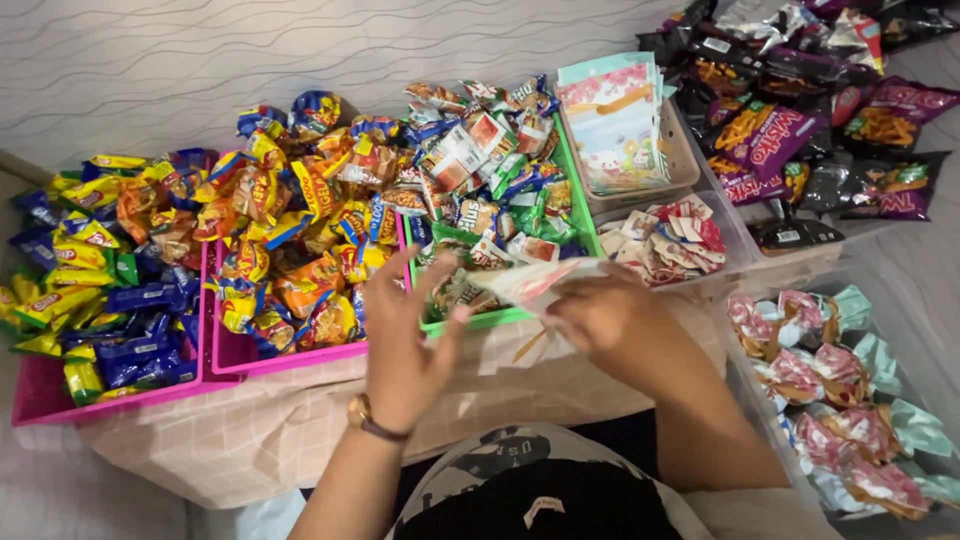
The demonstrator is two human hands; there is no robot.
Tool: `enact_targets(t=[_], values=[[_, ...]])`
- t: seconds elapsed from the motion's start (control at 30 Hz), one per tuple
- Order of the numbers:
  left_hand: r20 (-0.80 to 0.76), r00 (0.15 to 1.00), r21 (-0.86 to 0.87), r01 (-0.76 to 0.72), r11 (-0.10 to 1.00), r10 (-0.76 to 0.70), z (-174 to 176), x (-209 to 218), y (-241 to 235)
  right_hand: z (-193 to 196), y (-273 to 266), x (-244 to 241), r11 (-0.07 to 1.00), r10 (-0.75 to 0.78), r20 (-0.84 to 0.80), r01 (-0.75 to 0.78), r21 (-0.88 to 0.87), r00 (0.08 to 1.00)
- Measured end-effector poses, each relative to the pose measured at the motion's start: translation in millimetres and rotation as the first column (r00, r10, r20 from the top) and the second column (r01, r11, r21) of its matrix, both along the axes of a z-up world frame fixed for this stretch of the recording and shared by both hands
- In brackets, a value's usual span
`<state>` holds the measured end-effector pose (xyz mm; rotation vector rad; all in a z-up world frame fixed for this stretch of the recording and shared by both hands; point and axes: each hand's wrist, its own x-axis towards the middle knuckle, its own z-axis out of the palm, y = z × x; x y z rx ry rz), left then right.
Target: The person is picking various small snack packets from organized bins and placing them into small gift bags.
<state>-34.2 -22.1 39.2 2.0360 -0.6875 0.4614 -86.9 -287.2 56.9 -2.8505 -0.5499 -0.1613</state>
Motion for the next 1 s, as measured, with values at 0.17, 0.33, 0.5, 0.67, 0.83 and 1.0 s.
enact_targets(t=[0.17, 0.33, 0.5, 0.67, 0.83, 1.0], values=[[0.099, 0.989, 0.328, 0.071, 0.942, -0.109, 42, -42, -30, -4, 29, -6, 0.999, 0.002, -0.152, 0.005, 0.044, 0.988], [0.062, 0.998, 0.519, -0.060, 0.853, 0.032, 22, -42, -41, -12, 32, -12, 0.987, 0.048, -0.131, -0.027, 0.158, 0.990], [-0.105, 0.992, 0.495, -0.005, 0.869, 0.066, 19, -38, -43, -32, 31, -11, 0.998, 0.044, -0.202, -0.054, -0.045, 0.978], [-0.190, 0.980, 0.441, 0.035, 0.897, 0.056, 22, -37, -49, -38, 31, -13, 0.995, 0.047, -0.211, -0.065, -0.080, 0.976], [-0.234, 0.971, 0.402, 0.047, 0.915, 0.053, 19, -30, -61, -35, 26, -12, 0.995, 0.071, -0.163, -0.082, -0.061, 0.984], [-0.233, 0.971, 0.282, 0.112, 0.953, -0.045, 16, -8, -64, 27, -7, -18, 0.819, 0.377, 0.107, -0.385, 0.425, 0.920]])
